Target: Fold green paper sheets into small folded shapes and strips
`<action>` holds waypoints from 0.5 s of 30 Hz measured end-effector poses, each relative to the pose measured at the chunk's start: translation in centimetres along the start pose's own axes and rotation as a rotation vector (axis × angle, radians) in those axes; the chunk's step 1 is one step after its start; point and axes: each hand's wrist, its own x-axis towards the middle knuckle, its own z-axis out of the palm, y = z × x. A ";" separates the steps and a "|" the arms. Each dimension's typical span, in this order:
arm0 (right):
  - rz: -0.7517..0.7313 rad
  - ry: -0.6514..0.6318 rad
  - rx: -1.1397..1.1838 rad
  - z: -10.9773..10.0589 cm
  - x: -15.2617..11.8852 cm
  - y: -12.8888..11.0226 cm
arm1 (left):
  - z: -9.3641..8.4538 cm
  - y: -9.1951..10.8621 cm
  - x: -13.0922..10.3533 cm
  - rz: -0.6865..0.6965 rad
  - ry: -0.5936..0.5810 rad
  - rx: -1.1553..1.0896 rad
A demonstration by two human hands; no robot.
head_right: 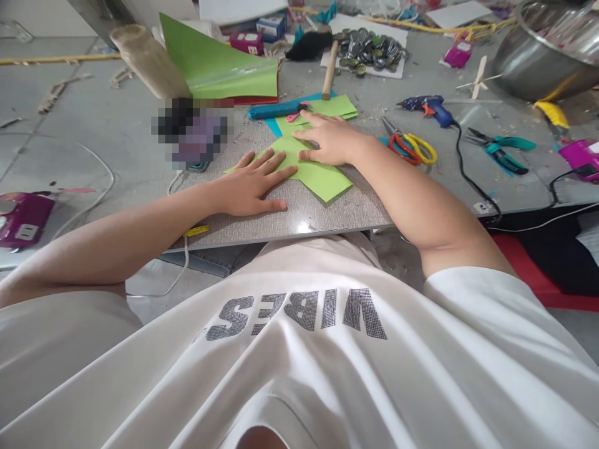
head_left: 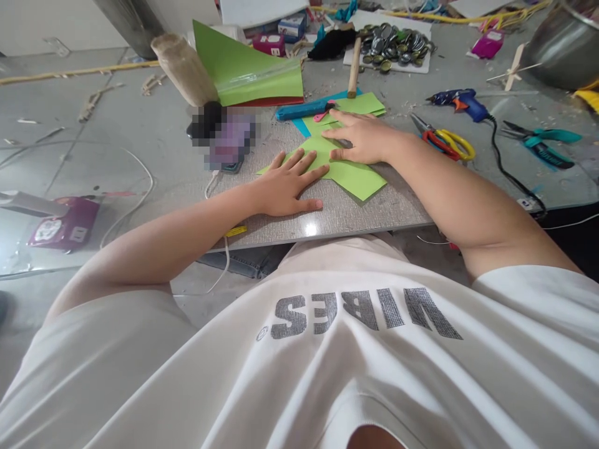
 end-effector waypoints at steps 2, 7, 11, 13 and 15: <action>0.000 -0.001 0.009 -0.2 0.0 -0.2 | 0.0 0.1 0.0 -0.005 -0.003 0.003; 0.011 0.011 0.010 -0.5 0.2 -0.3 | 0.1 0.0 0.0 0.001 0.005 0.003; 0.017 0.044 0.024 -0.9 0.0 0.3 | 0.2 -0.2 0.0 0.010 0.014 -0.001; 0.005 0.081 0.043 -1.0 -0.1 0.3 | 0.2 -0.3 0.0 0.015 0.020 -0.006; -0.002 0.111 0.055 -1.1 -0.1 0.0 | 0.3 -0.4 -0.1 0.024 0.030 -0.015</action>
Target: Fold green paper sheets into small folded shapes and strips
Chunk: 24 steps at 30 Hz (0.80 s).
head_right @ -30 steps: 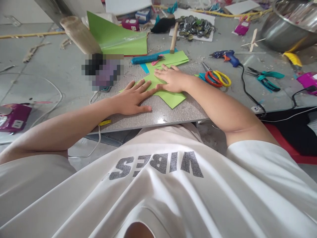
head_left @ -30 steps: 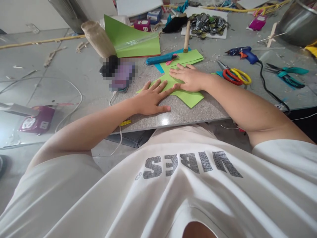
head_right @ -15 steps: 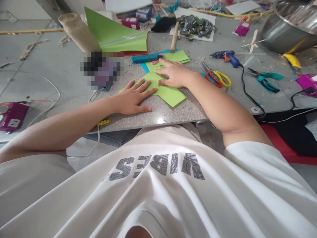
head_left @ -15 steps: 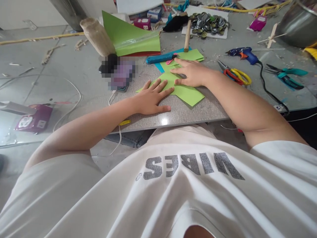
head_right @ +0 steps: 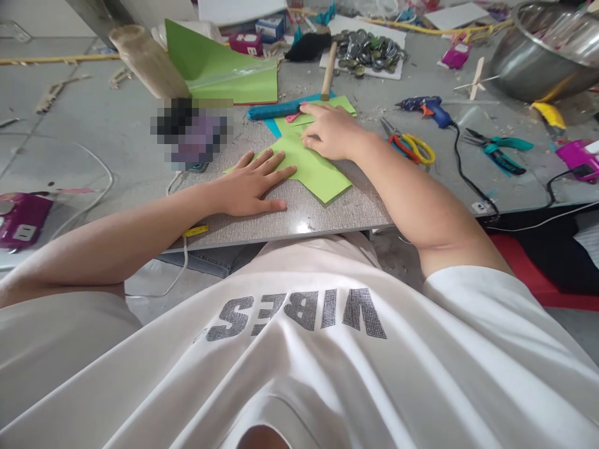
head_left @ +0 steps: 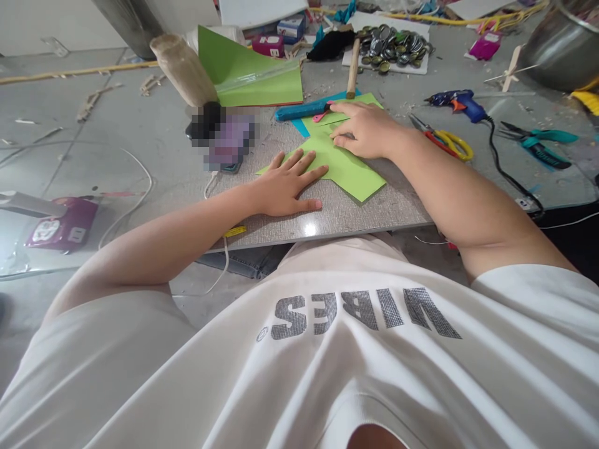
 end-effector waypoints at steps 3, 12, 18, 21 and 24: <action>-0.015 -0.023 0.023 0.2 0.2 -0.7 | 0.0 0.0 0.0 0.003 0.002 -0.008; -0.027 -0.082 0.032 2.2 1.2 1.5 | -0.1 0.2 0.1 -0.017 -0.015 0.001; -0.012 -0.078 0.011 2.3 1.8 1.5 | -0.4 0.7 0.1 -0.040 -0.035 0.013; 0.036 -0.123 -0.022 1.9 2.0 1.0 | -0.5 0.7 0.0 -0.030 -0.033 0.016; -0.011 -0.113 -0.037 1.5 1.8 1.4 | -0.4 0.5 0.0 -0.017 -0.026 0.009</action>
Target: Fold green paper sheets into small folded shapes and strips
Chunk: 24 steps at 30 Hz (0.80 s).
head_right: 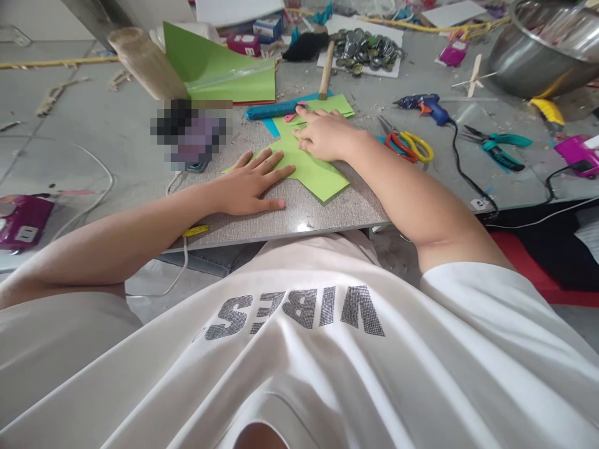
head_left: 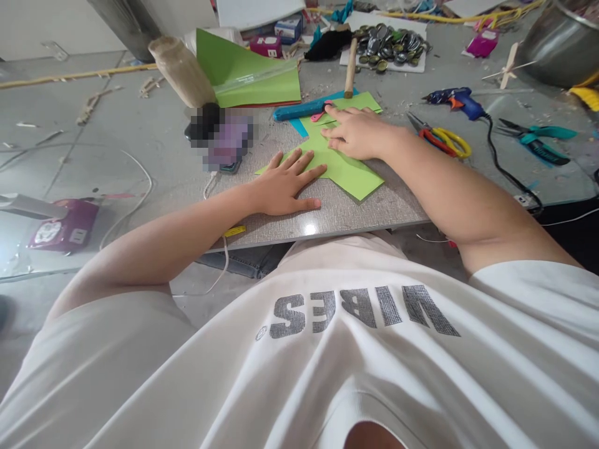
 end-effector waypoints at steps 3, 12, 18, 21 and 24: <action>-0.028 0.041 -0.006 -0.3 -0.6 0.3 | 0.2 -0.3 0.1 0.006 0.004 0.004; -0.007 -0.076 -0.118 -2.7 -1.9 -2.5 | 0.0 -0.3 0.1 -0.010 -0.017 -0.007; -0.069 -0.077 -0.086 -3.1 -3.5 -2.5 | 0.5 -0.7 0.2 0.012 0.019 -0.034; -0.090 -0.099 -0.063 -3.6 -5.5 -2.5 | 0.7 -0.8 0.2 0.021 0.028 -0.041; -0.103 -0.111 -0.097 -4.0 -8.1 -3.1 | 0.7 -0.8 0.2 0.020 0.027 -0.032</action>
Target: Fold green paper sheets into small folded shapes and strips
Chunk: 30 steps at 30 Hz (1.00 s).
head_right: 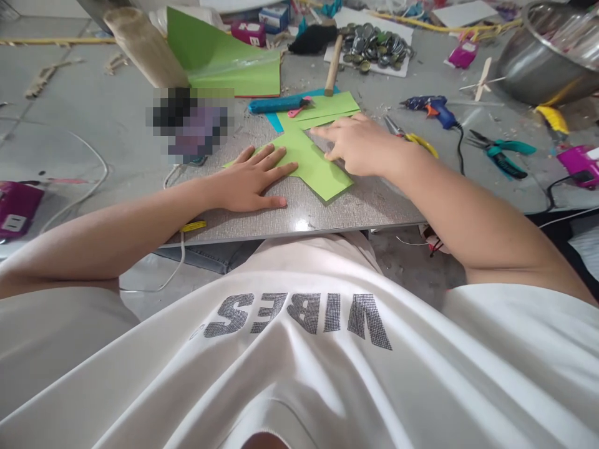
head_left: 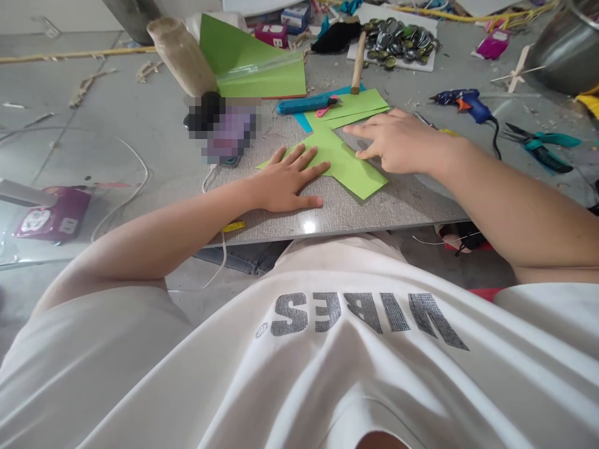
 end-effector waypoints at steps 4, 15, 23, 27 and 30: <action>0.019 0.016 -0.016 0.0 -3.6 -1.3 | -0.1 0.0 0.0 0.003 -0.004 0.005; 0.164 0.328 0.035 1.5 -10.2 -5.0 | 0.1 -0.3 -0.2 0.012 0.012 -0.007; 0.274 0.363 -0.138 3.8 -4.8 -8.4 | 1.5 -2.7 -0.1 0.088 0.173 -0.176; 0.549 0.391 -0.104 1.8 -5.6 -8.6 | 0.2 -2.5 -1.1 0.119 0.070 -0.174; 0.621 0.383 0.036 0.9 -7.6 -9.3 | -1.6 -1.9 -2.3 0.112 0.004 -0.102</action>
